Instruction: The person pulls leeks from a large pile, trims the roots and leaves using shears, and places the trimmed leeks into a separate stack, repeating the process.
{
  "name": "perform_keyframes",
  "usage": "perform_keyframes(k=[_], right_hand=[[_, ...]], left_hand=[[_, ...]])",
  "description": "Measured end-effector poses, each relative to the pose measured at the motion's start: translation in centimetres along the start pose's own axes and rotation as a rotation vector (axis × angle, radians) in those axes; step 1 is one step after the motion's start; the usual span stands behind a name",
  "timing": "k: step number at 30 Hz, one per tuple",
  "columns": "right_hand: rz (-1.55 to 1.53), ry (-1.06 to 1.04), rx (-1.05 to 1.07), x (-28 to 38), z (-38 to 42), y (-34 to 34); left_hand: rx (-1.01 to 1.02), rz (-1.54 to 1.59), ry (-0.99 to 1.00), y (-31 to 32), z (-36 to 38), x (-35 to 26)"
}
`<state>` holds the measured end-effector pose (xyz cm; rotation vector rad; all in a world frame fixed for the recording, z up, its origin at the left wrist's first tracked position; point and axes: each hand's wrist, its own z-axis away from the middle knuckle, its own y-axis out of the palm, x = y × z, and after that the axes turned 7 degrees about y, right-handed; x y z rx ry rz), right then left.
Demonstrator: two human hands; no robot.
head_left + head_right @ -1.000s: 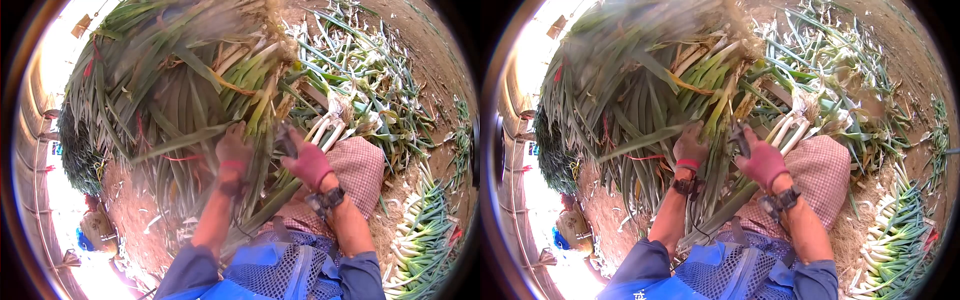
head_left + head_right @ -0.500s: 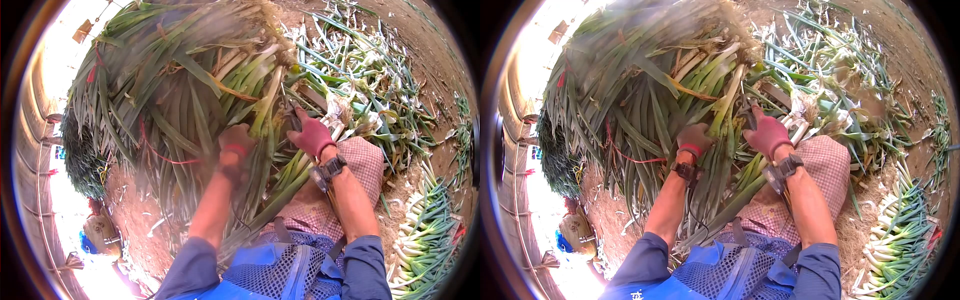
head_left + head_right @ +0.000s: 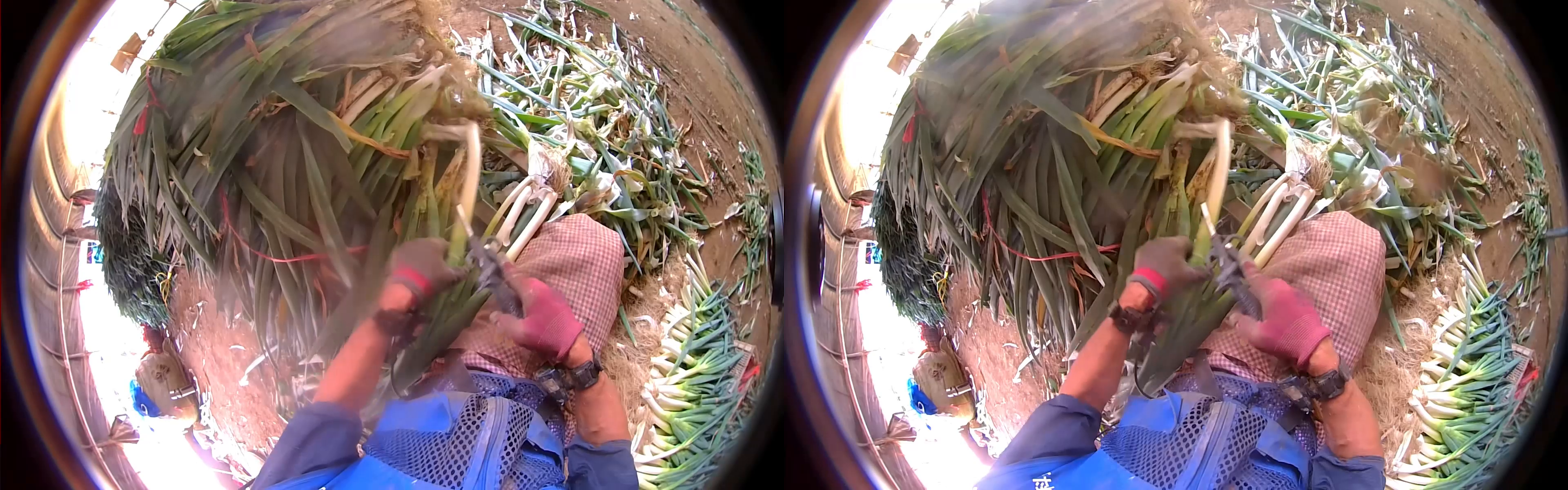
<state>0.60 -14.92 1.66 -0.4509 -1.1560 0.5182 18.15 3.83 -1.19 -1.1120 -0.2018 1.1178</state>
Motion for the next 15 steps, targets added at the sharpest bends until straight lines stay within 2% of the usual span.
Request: perform_keyframes(k=[2,5,10,12,13,14,15], right_hand=[[-0.084,0.199,-0.078,0.1,-0.3,-0.9],[-0.102,0.267,-0.146,-2.0,-1.4,-0.5],[-0.075,0.243,-0.206,-2.8,-2.8,0.5],[-0.107,0.258,-0.238,-2.7,-3.0,0.3],[-0.094,0.348,-0.197,-2.4,-3.0,-0.2],[-0.082,0.442,-0.153,-2.3,-2.9,-0.4],[-0.024,0.387,-0.186,-2.8,-2.6,-0.2]], left_hand=[[0.012,0.029,0.033,2.3,0.9,-1.5],[0.039,0.039,0.086,4.8,1.2,-4.0],[0.149,0.043,0.107,6.0,1.9,-7.1],[0.049,0.088,0.300,6.5,1.9,-6.2],[0.045,0.087,0.303,6.3,1.7,-5.5],[-0.080,0.150,0.302,5.8,1.5,-4.7],[-0.203,0.215,0.299,5.3,1.2,-3.9]])
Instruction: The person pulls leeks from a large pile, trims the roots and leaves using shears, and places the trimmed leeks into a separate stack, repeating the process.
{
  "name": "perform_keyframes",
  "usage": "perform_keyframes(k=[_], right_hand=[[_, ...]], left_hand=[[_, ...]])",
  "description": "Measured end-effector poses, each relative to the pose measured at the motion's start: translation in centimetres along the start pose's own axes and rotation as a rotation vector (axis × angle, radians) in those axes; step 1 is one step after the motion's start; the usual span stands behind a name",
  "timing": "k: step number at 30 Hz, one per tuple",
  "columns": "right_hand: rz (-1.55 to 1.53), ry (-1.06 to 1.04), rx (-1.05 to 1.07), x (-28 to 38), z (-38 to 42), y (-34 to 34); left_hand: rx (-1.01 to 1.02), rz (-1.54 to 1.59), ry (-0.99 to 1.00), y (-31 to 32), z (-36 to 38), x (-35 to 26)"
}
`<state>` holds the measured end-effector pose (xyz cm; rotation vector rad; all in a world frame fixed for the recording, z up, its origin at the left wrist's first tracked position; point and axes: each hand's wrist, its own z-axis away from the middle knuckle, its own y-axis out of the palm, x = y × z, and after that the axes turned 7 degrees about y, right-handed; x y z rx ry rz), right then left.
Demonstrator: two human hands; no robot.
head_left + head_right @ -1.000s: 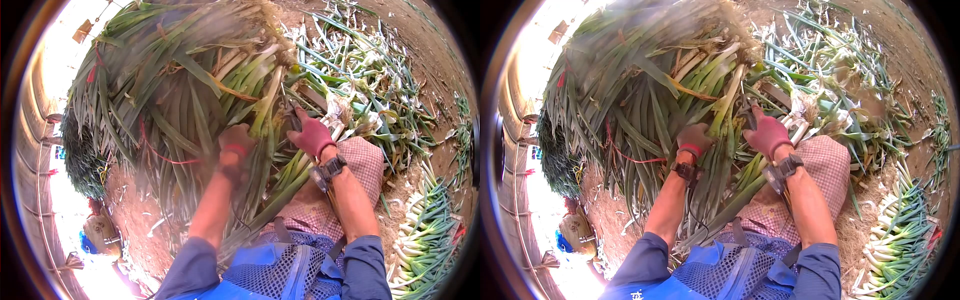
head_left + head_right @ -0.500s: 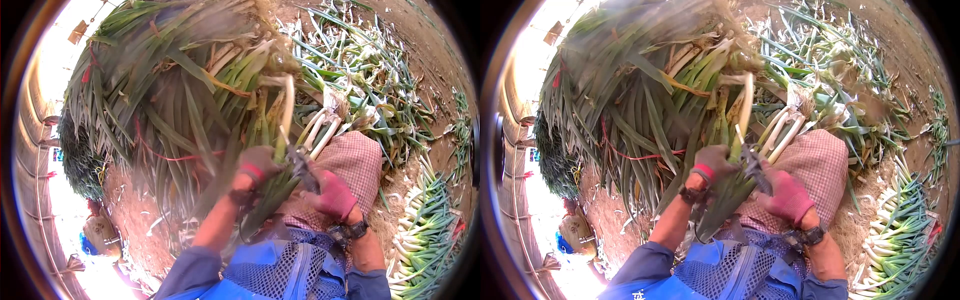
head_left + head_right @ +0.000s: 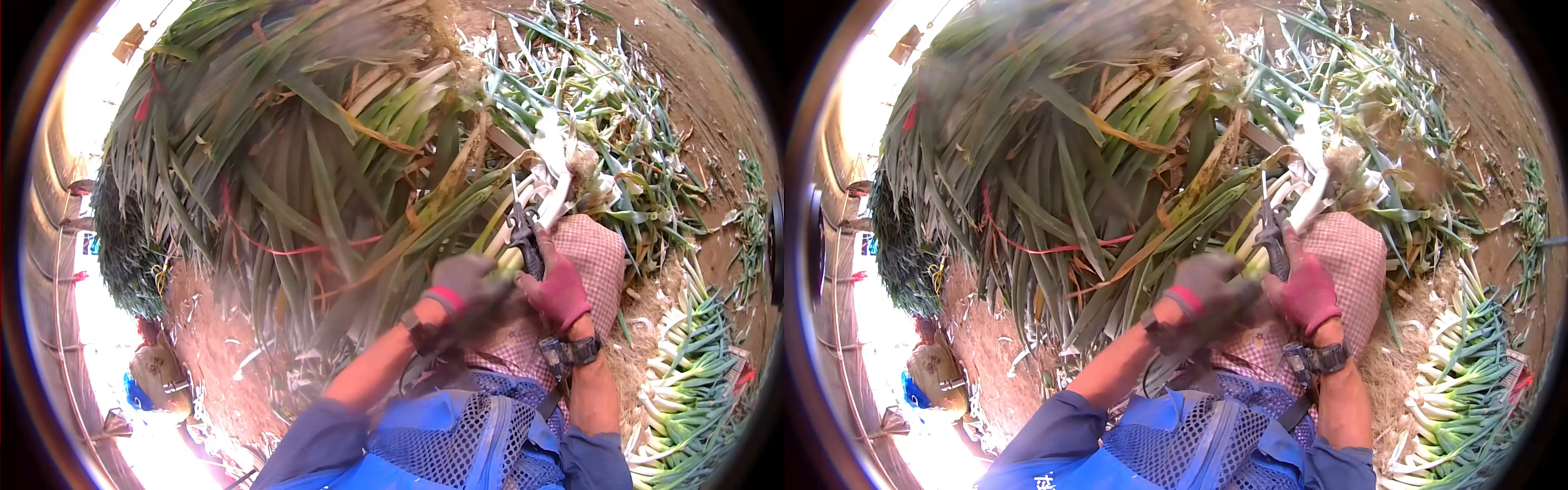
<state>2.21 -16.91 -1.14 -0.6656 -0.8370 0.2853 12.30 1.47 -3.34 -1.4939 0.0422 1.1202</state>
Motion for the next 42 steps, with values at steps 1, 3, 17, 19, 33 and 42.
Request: perform_keyframes(k=[1,3,17,19,33,42], right_hand=[[0.000,0.007,-0.002,-0.3,0.4,0.2],[-0.095,-0.161,-0.051,-0.7,1.4,0.6],[0.042,-0.036,0.175,-1.6,2.8,0.3],[0.105,-0.176,0.194,-2.5,2.1,-0.1],[-0.346,0.035,-0.216,-1.7,-8.0,-5.8],[-0.067,-0.035,-0.183,-5.1,-3.4,-4.5]], left_hand=[[-0.045,-0.063,-0.082,-1.8,-0.8,-0.7],[-0.269,-0.135,0.012,-1.3,-3.5,4.4],[0.203,-0.282,-0.250,-1.7,-11.7,7.9],[0.253,-0.242,-0.212,-4.1,-10.5,7.2],[0.118,-0.146,0.067,-2.4,-7.4,-1.0],[0.199,0.080,-0.091,3.5,-4.9,1.4]])
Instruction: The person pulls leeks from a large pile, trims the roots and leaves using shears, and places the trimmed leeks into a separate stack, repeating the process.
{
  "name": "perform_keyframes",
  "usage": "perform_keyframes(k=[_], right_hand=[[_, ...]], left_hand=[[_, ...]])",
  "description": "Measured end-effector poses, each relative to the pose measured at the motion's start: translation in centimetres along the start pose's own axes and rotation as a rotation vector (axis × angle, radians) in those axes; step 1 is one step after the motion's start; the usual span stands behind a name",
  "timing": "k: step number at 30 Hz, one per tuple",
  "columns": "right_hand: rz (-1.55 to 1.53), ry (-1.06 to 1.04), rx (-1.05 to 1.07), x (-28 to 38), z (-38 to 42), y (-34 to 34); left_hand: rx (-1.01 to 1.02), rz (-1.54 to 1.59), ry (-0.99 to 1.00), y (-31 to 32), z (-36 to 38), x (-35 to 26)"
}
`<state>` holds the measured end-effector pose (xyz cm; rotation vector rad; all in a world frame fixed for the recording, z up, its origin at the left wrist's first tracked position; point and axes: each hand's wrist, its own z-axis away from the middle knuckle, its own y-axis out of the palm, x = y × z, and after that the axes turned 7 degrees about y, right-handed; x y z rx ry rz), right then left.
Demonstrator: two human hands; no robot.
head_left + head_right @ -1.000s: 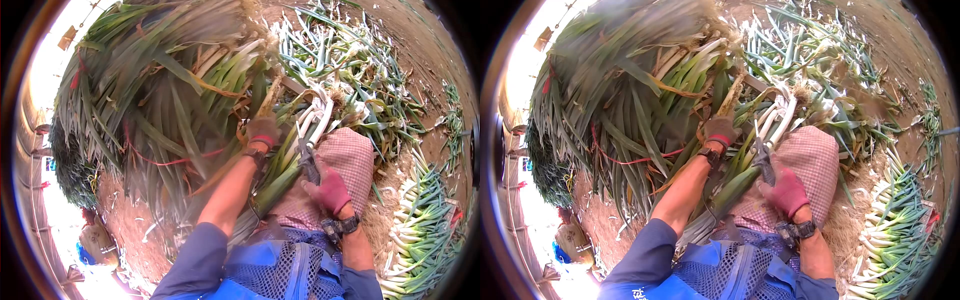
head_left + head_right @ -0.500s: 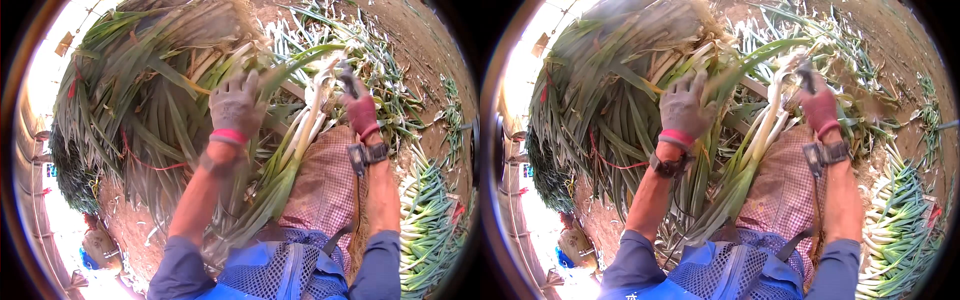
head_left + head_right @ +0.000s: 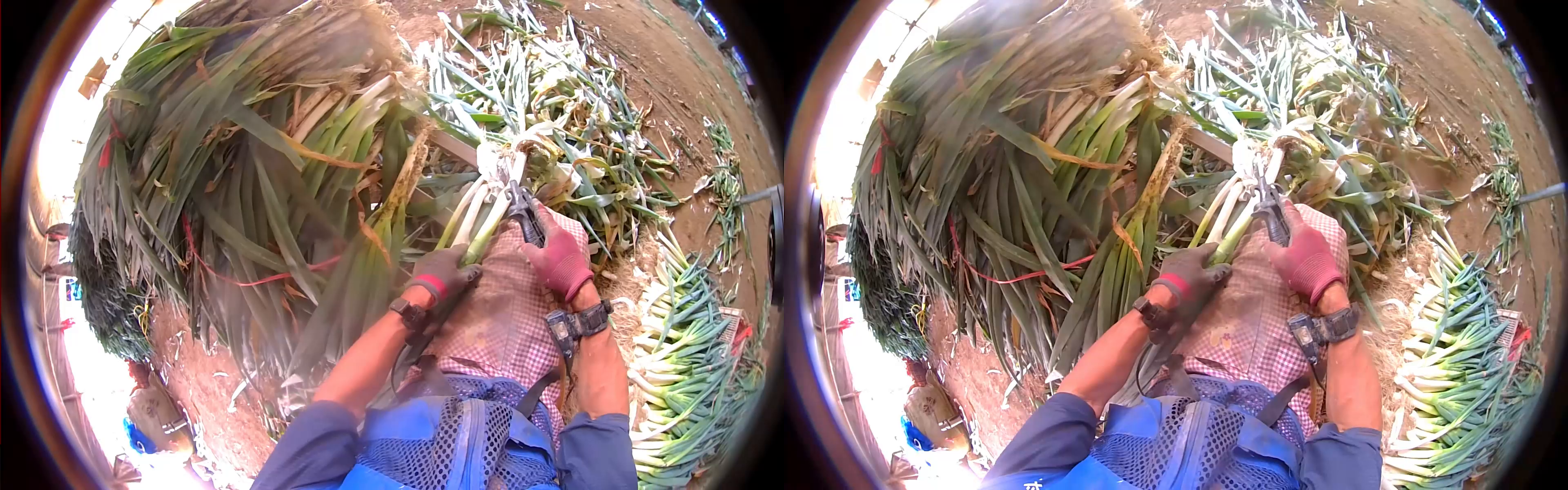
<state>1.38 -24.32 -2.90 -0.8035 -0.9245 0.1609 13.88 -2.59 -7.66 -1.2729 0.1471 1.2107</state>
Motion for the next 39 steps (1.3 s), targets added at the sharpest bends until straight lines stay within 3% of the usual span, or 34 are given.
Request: perform_keyframes(k=[11,13,16,20,26,29,30,34,37,39], right_hand=[[-0.060,0.030,0.072,-1.4,-1.9,-4.4],[-0.071,0.049,0.064,-1.3,-2.6,-5.2],[-0.097,0.059,0.101,-1.5,-3.5,-5.5],[-0.016,0.006,0.036,-2.7,-4.5,-5.5],[-0.028,0.013,0.150,-2.1,-4.2,-7.0],[0.129,-0.062,0.210,-1.7,-4.8,-7.3],[0.128,-0.062,0.209,-1.4,-4.9,-7.4],[0.489,-0.009,0.325,2.4,-4.8,-7.6],[0.679,-0.042,0.323,3.2,-5.5,-6.2],[0.777,-0.125,0.291,3.7,-6.3,-5.2]], left_hand=[[0.085,-0.285,-0.070,1.0,1.7,-0.7],[-0.053,0.026,-0.018,0.4,3.1,1.3],[0.046,0.285,-0.100,1.5,1.8,6.0],[0.123,0.687,-0.094,0.0,1.7,7.6],[0.128,1.126,-0.094,-2.0,3.3,7.3],[0.144,1.104,0.014,-2.6,3.6,8.1],[0.180,1.155,-0.068,-2.5,3.5,9.2],[0.183,1.251,-0.026,-3.7,3.5,10.4],[0.091,1.487,-0.156,-5.8,4.3,6.5],[0.072,1.385,-0.138,-7.0,4.7,5.6]])
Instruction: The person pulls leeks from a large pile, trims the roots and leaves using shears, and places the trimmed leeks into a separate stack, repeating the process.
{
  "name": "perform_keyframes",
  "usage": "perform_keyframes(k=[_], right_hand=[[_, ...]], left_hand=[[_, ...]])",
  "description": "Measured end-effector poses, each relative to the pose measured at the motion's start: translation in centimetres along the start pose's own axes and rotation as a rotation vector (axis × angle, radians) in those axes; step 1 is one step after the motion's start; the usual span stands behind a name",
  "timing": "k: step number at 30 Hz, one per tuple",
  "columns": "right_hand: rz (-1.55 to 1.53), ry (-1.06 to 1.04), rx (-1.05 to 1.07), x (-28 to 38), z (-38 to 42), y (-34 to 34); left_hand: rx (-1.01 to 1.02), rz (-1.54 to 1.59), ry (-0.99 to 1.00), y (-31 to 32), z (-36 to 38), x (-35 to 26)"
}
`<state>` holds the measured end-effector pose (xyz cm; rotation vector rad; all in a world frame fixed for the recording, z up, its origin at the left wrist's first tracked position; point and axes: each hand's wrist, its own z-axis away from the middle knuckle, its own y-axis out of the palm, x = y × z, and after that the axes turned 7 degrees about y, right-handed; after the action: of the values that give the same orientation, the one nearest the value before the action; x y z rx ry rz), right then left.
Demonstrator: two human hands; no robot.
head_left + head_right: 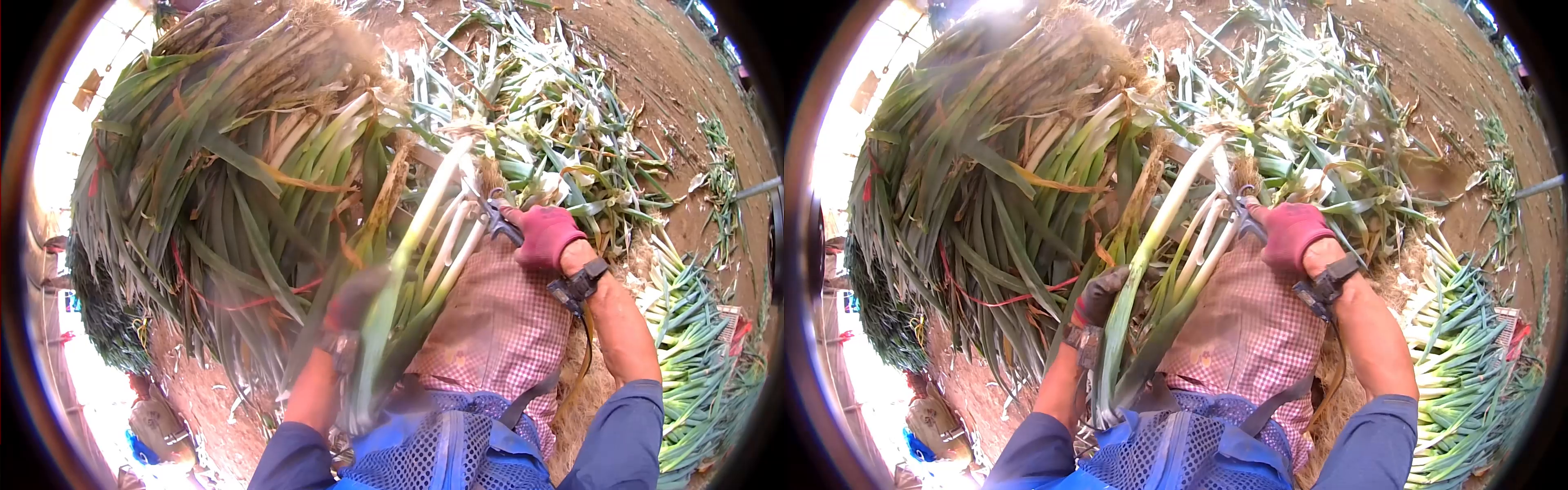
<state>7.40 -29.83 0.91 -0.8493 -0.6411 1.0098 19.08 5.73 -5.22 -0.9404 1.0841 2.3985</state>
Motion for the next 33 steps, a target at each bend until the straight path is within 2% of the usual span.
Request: perform_keyframes(k=[2,4,5,6,7,8,9,10,12,14,16,17,18,20,23,26,29,30,33], right_hand=[[0.002,-0.030,-0.056,0.1,-1.2,0.2],[0.089,-0.092,-0.133,-0.2,-2.8,-0.2],[0.124,-0.071,-0.113,0.0,-2.5,-2.4],[0.066,-0.024,-0.093,-1.6,-4.6,-3.8],[-0.059,0.190,-0.063,-5.7,-8.7,-3.8],[0.050,0.261,-0.217,-7.6,-9.4,-6.2],[-0.186,0.334,-0.380,-9.5,-9.8,-7.0],[-0.203,0.410,-0.482,-11.0,-11.0,-7.3],[-0.083,0.426,-0.456,-11.4,-12.2,-7.0],[-0.166,0.476,-0.295,-9.3,-10.7,-6.2],[-0.216,0.451,-0.168,-8.3,-9.9,-3.9],[-0.248,0.434,-0.105,-7.4,-8.8,-2.8],[-0.121,0.368,-0.086,-6.8,-8.0,-1.0],[-0.278,0.285,-0.030,-6.1,-6.5,1.5],[-0.292,0.254,-0.055,-6.0,-4.9,1.5],[-0.273,0.258,-0.024,-6.3,-3.4,0.5],[-0.336,0.041,-0.012,-5.1,-1.7,0.5],[-0.296,0.036,0.045,-4.4,-1.4,0.1],[-0.236,0.001,0.034,-2.2,-0.9,0.2]], left_hand=[[0.077,-0.261,-0.031,0.8,0.3,-1.1],[0.069,-0.314,-0.041,2.7,1.0,-1.6],[0.017,-0.272,-0.055,3.7,1.3,-1.6],[-0.035,-0.231,-0.066,4.2,1.5,-1.4],[-0.119,-0.142,-0.093,2.7,1.7,-0.2],[-0.117,-0.142,-0.100,3.2,2.1,-0.2],[-0.158,-0.171,-0.060,4.1,2.5,-0.6],[-0.205,-0.195,-0.023,4.4,3.1,-0.7],[-0.158,-0.297,0.001,2.7,3.2,0.7],[-0.133,-0.455,0.071,3.8,2.7,0.5],[-0.167,-0.444,0.036,3.8,2.1,0.3],[-0.180,-0.447,0.040,3.4,1.9,0.4],[-0.193,-0.448,0.043,3.0,1.7,0.6],[-0.183,-0.456,0.034,2.6,1.6,0.6],[-0.204,-0.388,0.022,2.1,1.7,0.6],[-0.201,-0.480,0.060,1.2,1.7,0.6],[-0.201,-0.472,0.122,1.6,1.3,0.0],[-0.189,-0.473,0.133,1.9,1.2,-0.5],[-0.172,-0.458,0.122,1.7,1.3,-0.7]])
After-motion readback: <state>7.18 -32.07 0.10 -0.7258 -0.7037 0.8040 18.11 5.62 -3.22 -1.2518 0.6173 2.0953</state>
